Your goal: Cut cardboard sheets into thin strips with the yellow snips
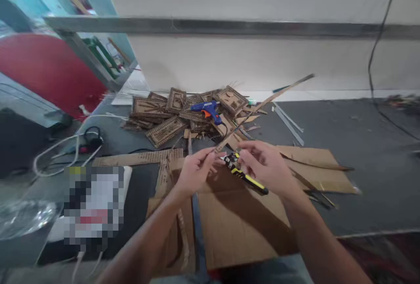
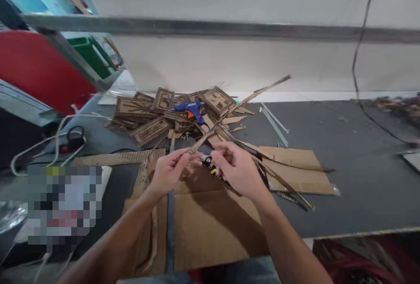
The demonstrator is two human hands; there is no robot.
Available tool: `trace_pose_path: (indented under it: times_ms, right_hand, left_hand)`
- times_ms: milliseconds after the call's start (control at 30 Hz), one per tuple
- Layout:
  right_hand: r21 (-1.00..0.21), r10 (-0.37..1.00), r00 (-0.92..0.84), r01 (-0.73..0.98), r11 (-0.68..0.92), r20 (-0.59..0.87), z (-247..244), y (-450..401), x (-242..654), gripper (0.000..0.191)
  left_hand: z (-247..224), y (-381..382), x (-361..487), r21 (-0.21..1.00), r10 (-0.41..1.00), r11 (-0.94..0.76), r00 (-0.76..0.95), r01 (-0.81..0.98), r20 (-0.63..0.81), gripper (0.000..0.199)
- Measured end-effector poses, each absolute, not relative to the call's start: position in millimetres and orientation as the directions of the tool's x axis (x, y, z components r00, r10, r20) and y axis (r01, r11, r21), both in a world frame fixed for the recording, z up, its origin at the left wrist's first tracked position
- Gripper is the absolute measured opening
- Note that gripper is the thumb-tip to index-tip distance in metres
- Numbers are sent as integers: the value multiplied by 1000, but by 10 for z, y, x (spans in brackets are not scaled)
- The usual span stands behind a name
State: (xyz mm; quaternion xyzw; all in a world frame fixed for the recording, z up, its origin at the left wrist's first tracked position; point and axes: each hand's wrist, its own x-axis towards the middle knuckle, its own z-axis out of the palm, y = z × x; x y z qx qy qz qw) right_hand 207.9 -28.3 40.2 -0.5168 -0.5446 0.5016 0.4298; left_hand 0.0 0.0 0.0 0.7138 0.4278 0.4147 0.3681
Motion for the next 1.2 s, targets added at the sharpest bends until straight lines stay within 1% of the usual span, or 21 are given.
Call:
trace_pose_path:
  times_ms: [100, 167, 233, 367, 433, 533, 633, 733, 800, 867, 933, 967, 1000, 1067, 1200]
  right_hand:
    - [-997, 989, -133, -15, -72, -69, 281, -26, 1871, 42]
    - [-994, 993, -95, -79, -79, -72, 180, 64, 1796, 41]
    - [-993, 994, -79, -90, -82, -75, 81, 79, 1772, 42]
    - [-995, 996, -88, -92, -33, -25, -21, 7, 1768, 40]
    - [-993, 996, -89, -119, 3, 14, -21, -21, 1751, 39]
    - [-991, 995, -89, -132, 29, 41, -8, -32, 1721, 39]
    - [-991, 995, -88, -128, 40, 51, -10, -34, 1711, 38]
    - [-991, 994, -92, -119, 54, 65, -14, -42, 1724, 35]
    - [-993, 993, -96, -104, 58, 68, -12, -48, 1736, 34]
    - [-994, 991, -115, -89, 56, 66, -9, -50, 1747, 33]
    - [-996, 989, -138, -68, 49, 58, -11, -50, 1755, 33]
    - [-997, 988, -144, -54, 46, 54, -14, -49, 1757, 34]
    - [-998, 988, -147, -41, 45, 50, -19, -49, 1758, 36]
    - [-999, 989, -139, -18, 43, 45, -30, -49, 1757, 40]
    - [-999, 996, -82, -5, 37, 38, -38, -50, 1749, 45]
  left_hand:
    - [-40, -9, 3, 812, 906, -413, 272, 413, 323, 31]
    - [-60, -10, 6, 783, 891, -449, 280, 430, 357, 31]
    - [-76, -7, 6, 749, 867, -496, 298, 439, 399, 31]
    - [-112, 8, -5, 573, 785, -612, 335, 545, 521, 28]
    - [-131, 16, -12, 514, 749, -647, 343, 564, 567, 28]
    - [-141, 18, -18, 468, 716, -677, 362, 568, 597, 29]
    - [-118, -1, -20, 453, 716, -678, 378, 580, 587, 29]
    - [-64, -30, -17, 493, 747, -655, 393, 573, 536, 32]
    - [-16, -44, -10, 589, 795, -607, 405, 533, 452, 33]
    - [37, -46, 0, 742, 864, -478, 404, 470, 301, 34]
    - [89, -37, 11, 884, 918, -270, 380, 381, 116, 33]
    - [112, -30, 15, 926, 927, -168, 372, 337, 32, 32]
    - [133, -22, 19, 950, 927, -83, 374, 300, -37, 31]
    - [164, -5, 22, 967, 911, 20, 394, 252, -122, 27]
    - [172, 14, 27, 979, 909, 99, 385, 177, -162, 22]
